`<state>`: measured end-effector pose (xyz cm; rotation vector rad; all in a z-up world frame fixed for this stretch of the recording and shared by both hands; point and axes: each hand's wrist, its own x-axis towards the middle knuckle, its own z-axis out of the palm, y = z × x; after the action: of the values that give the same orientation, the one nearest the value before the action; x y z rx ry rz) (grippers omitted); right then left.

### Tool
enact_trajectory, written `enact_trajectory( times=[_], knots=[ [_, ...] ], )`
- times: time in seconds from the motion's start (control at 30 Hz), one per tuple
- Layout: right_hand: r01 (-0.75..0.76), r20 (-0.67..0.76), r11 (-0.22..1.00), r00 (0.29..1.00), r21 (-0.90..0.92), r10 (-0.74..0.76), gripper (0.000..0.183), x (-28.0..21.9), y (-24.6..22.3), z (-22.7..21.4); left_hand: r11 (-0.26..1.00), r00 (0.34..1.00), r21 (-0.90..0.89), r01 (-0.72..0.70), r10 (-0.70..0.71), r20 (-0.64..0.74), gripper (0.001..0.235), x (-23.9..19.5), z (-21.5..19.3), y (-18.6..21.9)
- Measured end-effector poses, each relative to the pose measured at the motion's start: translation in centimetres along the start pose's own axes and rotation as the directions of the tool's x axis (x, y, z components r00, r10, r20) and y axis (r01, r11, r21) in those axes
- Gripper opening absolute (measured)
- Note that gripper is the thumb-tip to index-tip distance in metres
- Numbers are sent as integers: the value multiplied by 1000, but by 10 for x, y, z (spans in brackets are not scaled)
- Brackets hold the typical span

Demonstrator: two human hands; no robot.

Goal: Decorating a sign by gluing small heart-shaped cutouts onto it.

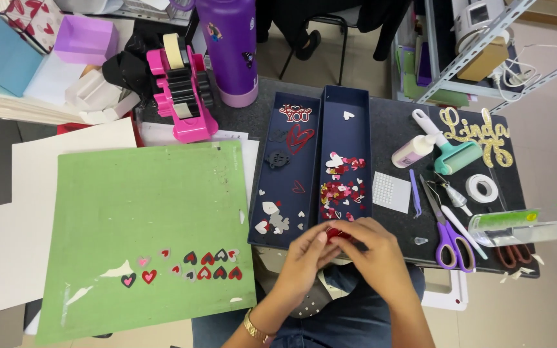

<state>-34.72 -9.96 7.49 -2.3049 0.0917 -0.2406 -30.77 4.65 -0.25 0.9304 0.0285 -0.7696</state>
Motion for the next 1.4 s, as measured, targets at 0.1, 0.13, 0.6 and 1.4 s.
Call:
enact_trajectory(
  times=[0.1, 0.13, 0.6, 1.4],
  knots=[
    [-49, 30, 999, 998, -16, 49, 32, -11, 9, 18, 998, 998, -28, -57, 57, -10, 56, -16, -2, -8],
    [-50, 34, 999, 998, -15, 50, 32, -11, 5, 19, 998, 998, -30, -56, 56, -13, 56, -22, -2, -5],
    [112, 230, 986, 963, 125, -139, 12, 45, -30, 38, 988, 987, 102, -120, 130, -98, 54, -36, -38, 32],
    [-110, -147, 872, 988, -477, 45, 36, 140, 112, 39, 274, 747, 916, -294, 663, 41, 35, -70, -111, 76]
  ],
)
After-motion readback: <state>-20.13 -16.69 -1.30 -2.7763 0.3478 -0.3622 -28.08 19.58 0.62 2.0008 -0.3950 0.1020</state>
